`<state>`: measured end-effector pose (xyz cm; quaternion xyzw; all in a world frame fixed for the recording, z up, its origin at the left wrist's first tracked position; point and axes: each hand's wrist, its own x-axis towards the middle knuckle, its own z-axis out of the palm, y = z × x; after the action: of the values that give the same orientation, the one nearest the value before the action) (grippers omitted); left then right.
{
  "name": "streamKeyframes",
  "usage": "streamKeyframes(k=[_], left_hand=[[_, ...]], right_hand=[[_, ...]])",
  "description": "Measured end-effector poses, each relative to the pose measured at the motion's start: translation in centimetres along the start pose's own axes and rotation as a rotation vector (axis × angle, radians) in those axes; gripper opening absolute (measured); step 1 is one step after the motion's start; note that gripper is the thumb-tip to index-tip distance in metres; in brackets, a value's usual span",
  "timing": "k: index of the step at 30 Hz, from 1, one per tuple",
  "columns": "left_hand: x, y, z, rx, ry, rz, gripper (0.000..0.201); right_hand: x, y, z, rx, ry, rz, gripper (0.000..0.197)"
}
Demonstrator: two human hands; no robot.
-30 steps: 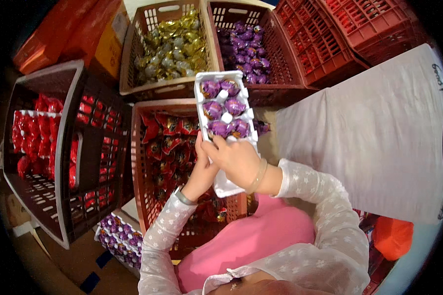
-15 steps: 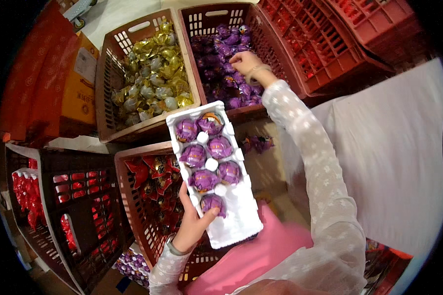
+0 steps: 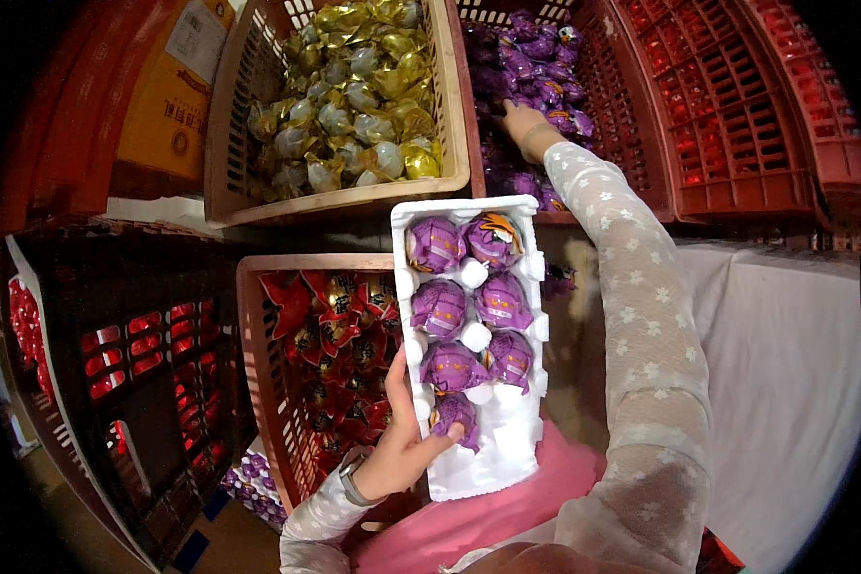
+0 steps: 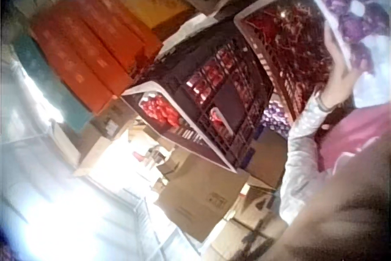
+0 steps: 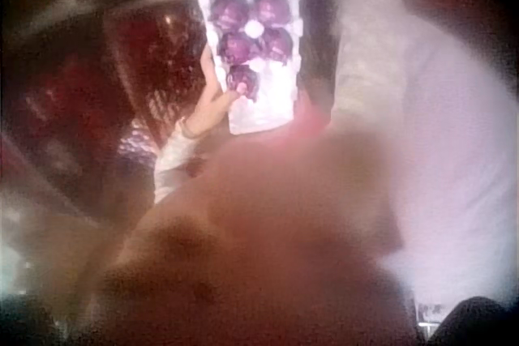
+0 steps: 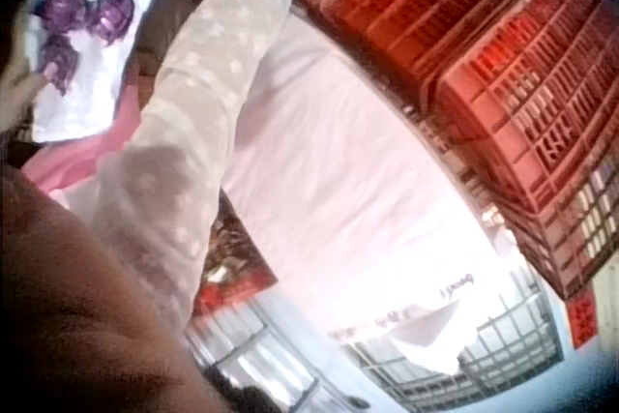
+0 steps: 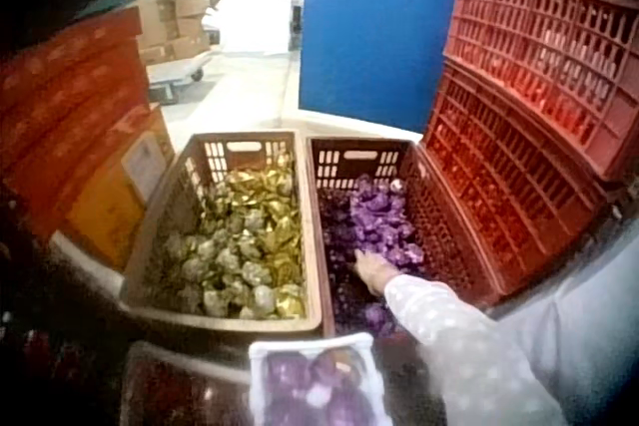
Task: The person picks up wrapped items from various crates and places them into a white foam tray, then picks up a different type of wrapped item from another crate and places them into a second foam tray.
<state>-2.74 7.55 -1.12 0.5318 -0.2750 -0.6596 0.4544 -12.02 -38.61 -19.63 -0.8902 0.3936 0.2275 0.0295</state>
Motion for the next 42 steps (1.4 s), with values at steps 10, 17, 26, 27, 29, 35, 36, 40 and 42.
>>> streamKeyframes(k=[10, 17, 26, 27, 29, 35, 36, 40, 42], left_hand=[[0.6, -1.1, 0.0, -0.068, 0.045, 0.135, 0.092], [1.0, -0.9, 0.4, -0.185, 0.024, 0.211, 0.084], [1.0, -1.1, 0.3, -0.176, 0.03, 0.207, 0.08], [0.9, -1.0, 0.5, -0.185, 0.028, 0.205, 0.08], [0.6, -0.6, 0.8, -0.204, 0.026, 0.203, 0.08], [0.9, -1.3, 0.2, -0.162, 0.067, 0.206, 0.081], [1.3, -1.5, 0.3, -0.147, 0.064, 0.223, 0.082], [1.0, -0.8, 0.4, -0.193, 0.048, 0.192, 0.08], [1.0, -1.1, 0.3, -0.192, 0.053, 0.186, 0.08]], right_hand=[[-9.1, 1.2, -8.2, 1.375, 0.031, 0.179, 0.056], [-26.5, -1.9, -12.1, 2.396, 0.11, -0.468, 0.052], [-41.2, -11.4, -12.1, 1.76, -0.061, -0.172, 0.047], [-41.5, -11.6, -12.3, 1.443, 0.081, -0.209, 0.046], [-41.8, -11.9, -12.7, 0.795, 0.33, -0.272, 0.045], [-41.8, -17.1, -14.2, 0.356, 0.316, -0.192, 0.028], [-41.6, -17.7, -13.6, 0.288, 0.335, -0.175, 0.026], [-41.1, -18.2, -12.5, 0.224, 0.451, -0.263, 0.021], [-41.1, -16.6, -13.5, 0.378, 0.391, -0.301, 0.025]])
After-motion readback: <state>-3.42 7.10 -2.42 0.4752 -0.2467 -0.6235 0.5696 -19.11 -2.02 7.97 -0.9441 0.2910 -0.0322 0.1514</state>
